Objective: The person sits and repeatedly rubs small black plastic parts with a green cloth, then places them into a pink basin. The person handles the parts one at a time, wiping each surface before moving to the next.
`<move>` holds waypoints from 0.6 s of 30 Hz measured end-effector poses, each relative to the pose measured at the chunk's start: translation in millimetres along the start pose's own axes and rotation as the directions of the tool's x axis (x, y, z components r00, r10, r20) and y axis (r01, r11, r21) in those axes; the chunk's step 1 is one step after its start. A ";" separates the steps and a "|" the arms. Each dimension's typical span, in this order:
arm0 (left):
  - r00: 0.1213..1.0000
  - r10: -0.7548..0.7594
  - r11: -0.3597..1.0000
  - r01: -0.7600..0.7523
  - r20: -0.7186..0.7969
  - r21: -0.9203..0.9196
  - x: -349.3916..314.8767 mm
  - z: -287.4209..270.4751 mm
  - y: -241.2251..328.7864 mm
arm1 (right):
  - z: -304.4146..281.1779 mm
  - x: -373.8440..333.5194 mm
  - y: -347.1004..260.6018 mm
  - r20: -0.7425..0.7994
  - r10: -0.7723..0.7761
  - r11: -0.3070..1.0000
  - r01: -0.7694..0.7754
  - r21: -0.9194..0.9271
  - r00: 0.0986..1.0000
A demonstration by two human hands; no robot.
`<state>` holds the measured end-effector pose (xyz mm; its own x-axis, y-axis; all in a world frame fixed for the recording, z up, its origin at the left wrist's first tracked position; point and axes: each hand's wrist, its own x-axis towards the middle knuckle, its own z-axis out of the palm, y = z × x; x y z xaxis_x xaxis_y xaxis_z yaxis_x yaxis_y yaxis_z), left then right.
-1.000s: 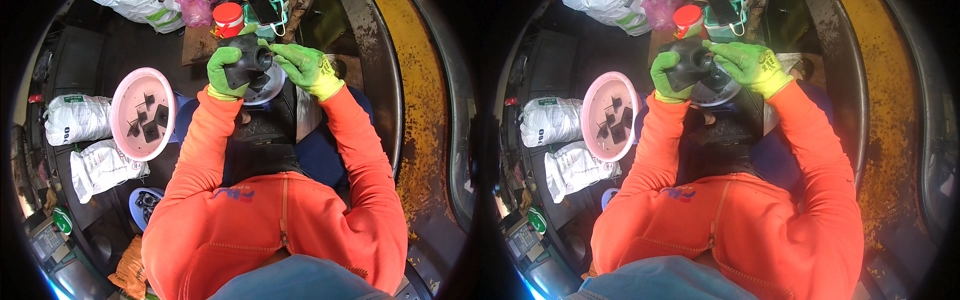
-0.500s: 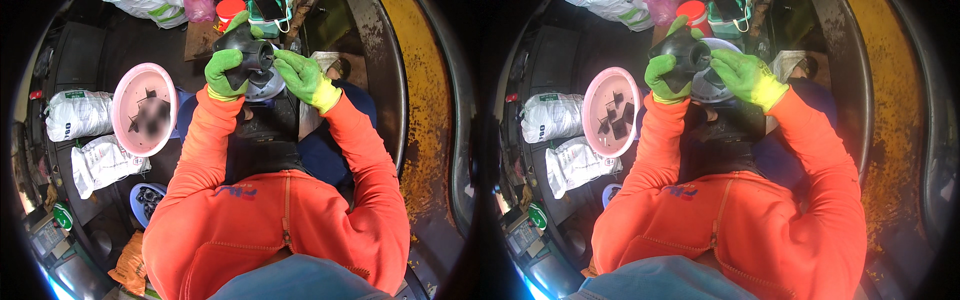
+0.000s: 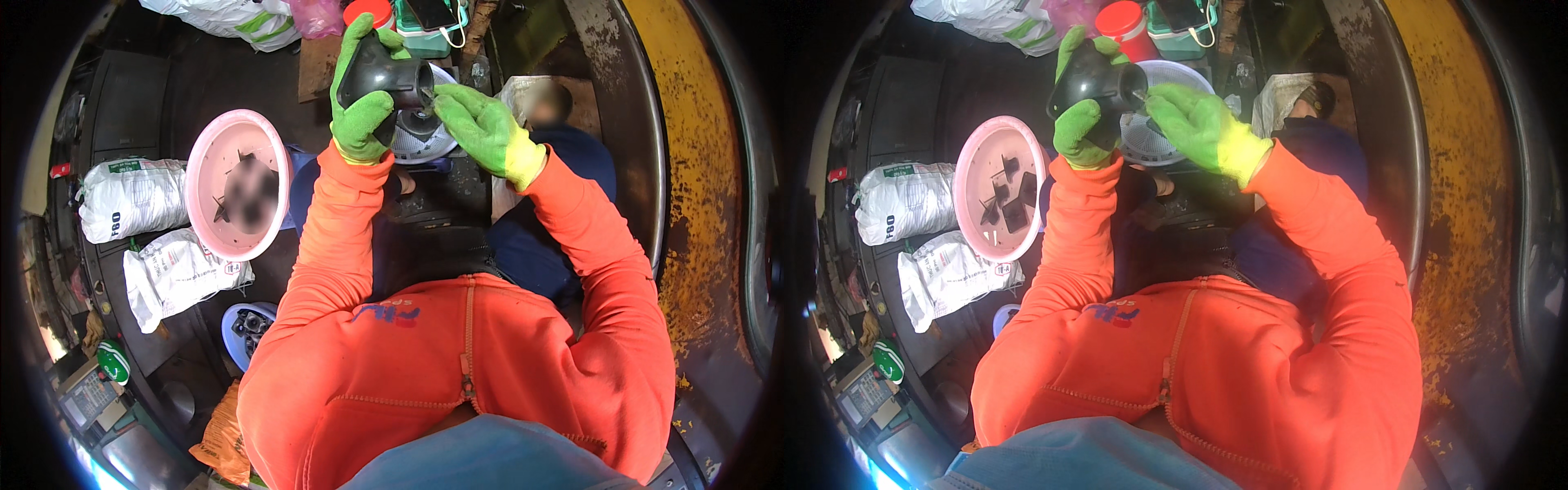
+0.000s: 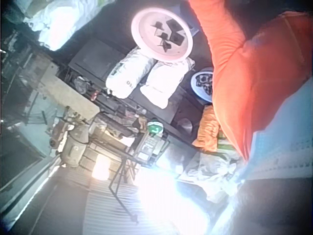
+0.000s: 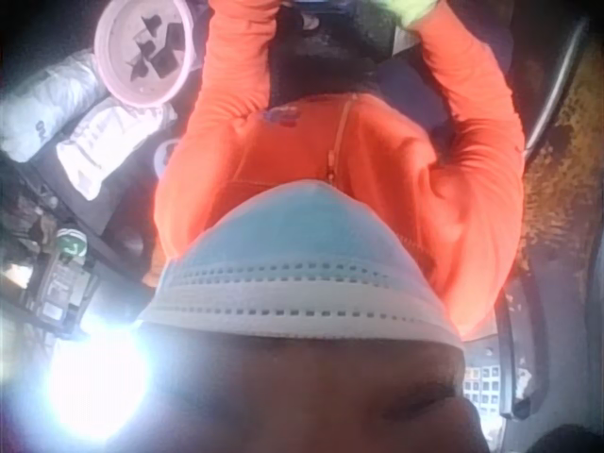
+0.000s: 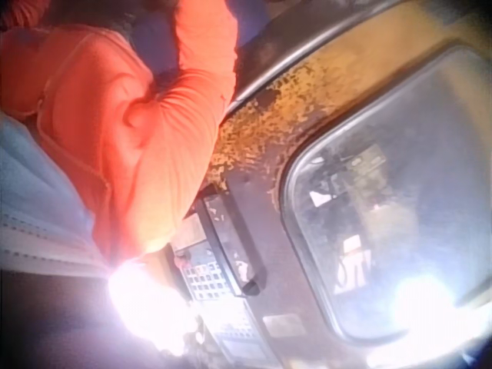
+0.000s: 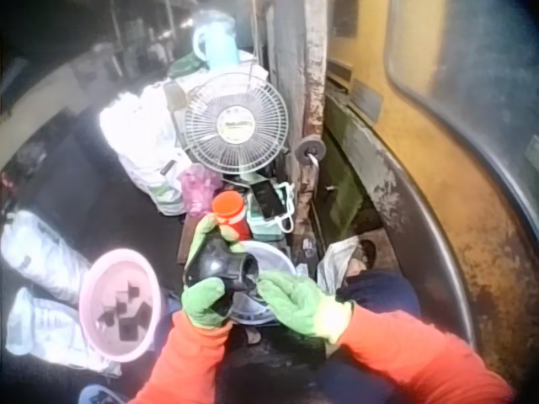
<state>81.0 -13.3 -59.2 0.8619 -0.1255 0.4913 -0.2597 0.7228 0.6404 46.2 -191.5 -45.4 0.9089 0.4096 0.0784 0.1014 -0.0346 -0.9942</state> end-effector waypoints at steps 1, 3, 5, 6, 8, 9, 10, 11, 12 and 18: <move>1.000 0.003 1.000 -0.003 0.000 0.007 0.2 -1.2 -0.3 | 1.3 -0.3 -1.2 -0.006 0.051 0.998 -0.051 -0.043 0.999; 1.000 0.007 1.000 -0.007 0.001 0.022 0.4 -4.5 -0.7 | 4.0 -0.9 -2.6 0.011 0.039 0.999 -0.039 -0.027 0.999; 0.998 0.060 0.991 -0.060 0.006 0.122 0.6 -9.2 -1.9 | 7.0 -1.9 -2.9 0.034 0.095 0.990 -0.098 0.104 0.995; 0.997 0.080 0.981 -0.082 0.018 0.177 0.6 -11.6 -3.0 | 8.4 -2.3 -3.1 0.035 0.109 0.984 -0.113 0.136 0.993; 0.990 0.123 0.961 -0.135 0.063 0.243 0.9 -16.5 -5.5 | 10.6 -3.1 -4.9 0.021 0.126 0.978 -0.128 0.167 0.992; 0.986 0.139 0.948 -0.158 0.088 0.275 0.1 -18.1 -7.5 | 10.7 -4.1 -6.7 0.021 0.153 0.971 -0.154 0.185 0.988; 0.981 0.167 0.929 -0.190 0.098 0.316 -0.4 -19.5 -9.2 | 11.4 -4.6 -9.0 0.021 0.179 0.963 -0.180 0.203 0.984; 0.974 0.196 0.907 -0.222 0.110 0.357 -0.6 -20.7 -9.9 | 10.3 -6.1 -12.4 0.036 0.225 0.944 -0.227 0.240 0.974; 0.967 0.225 0.882 -0.255 0.123 0.396 -0.7 -21.6 -10.3 | 9.6 -7.3 -16.1 0.058 0.263 0.921 -0.269 0.280 0.963; 0.901 0.283 0.500 -0.430 0.328 0.752 -0.5 -20.6 -7.3 | -0.3 -13.6 -34.4 0.274 0.399 0.659 -0.481 0.579 0.875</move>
<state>91.5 -4.5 -76.3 0.5607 -0.1319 0.8174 -0.8280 -0.0957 0.5525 30.4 -196.2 -12.2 0.7252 0.5943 -0.3477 -0.6044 0.3076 -0.7349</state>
